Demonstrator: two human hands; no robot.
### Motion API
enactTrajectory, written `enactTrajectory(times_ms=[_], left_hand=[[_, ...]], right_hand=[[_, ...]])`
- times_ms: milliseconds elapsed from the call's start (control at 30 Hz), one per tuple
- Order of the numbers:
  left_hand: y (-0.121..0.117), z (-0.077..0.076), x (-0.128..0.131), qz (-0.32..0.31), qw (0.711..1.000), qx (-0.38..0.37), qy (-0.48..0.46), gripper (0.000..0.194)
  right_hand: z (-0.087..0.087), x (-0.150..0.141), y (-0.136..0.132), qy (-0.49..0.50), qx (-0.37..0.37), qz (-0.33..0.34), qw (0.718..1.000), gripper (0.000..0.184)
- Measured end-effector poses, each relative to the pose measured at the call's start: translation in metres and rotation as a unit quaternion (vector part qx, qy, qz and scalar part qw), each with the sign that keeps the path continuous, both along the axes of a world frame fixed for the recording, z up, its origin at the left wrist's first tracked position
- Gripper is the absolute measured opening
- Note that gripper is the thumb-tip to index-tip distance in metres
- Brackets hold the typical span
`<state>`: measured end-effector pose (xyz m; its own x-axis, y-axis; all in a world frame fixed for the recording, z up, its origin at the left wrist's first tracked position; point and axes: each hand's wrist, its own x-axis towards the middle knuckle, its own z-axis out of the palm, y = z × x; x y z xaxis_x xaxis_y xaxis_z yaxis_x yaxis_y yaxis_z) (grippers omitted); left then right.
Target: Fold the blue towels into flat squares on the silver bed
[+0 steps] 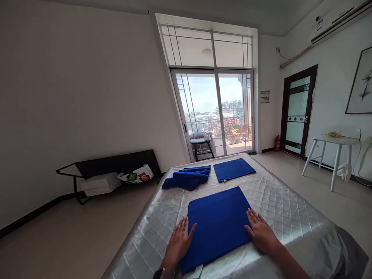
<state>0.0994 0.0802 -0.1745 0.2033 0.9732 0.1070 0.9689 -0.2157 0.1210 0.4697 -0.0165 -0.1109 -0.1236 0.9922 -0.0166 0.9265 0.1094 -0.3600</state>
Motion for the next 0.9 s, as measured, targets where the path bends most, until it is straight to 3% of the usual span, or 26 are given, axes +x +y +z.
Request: enactTrajectory(times_ms=[133,300,367,433,567,667,767,900], left_hand=[[-0.001,0.009,-0.004,0.038,0.998,-0.018,-0.050,0.077],[-0.008,0.038,0.009,0.059,0.990,0.034,-0.120,0.077],[-0.015,0.049,0.039,0.044,0.989,0.055,-0.127,0.076],[-0.024,0.053,0.085,-0.014,0.993,0.051,-0.107,0.071],[-0.038,0.047,0.186,-0.177,0.984,0.006,-0.016,0.065],[-0.043,0.042,0.224,-0.207,0.978,-0.035,0.017,0.063],[-0.044,0.038,0.221,-0.193,0.980,-0.037,0.024,0.064],[-0.040,0.025,0.177,-0.154,0.987,-0.035,0.038,0.066]], right_hand=[[-0.006,-0.002,-0.002,0.002,0.022,0.002,1.000,0.070],[-0.001,-0.006,-0.001,0.019,0.011,0.002,1.000,0.068],[0.000,-0.007,-0.001,0.025,0.005,0.000,1.000,0.067],[0.000,-0.008,-0.001,0.027,-0.001,-0.001,1.000,0.067],[-0.004,-0.008,0.001,0.035,0.010,0.006,0.999,0.065],[-0.008,-0.007,0.002,0.041,0.027,0.035,0.998,0.061],[-0.013,-0.009,0.004,0.051,0.025,0.030,0.998,0.062],[-0.017,-0.012,0.005,0.077,0.031,0.001,0.997,0.064]])
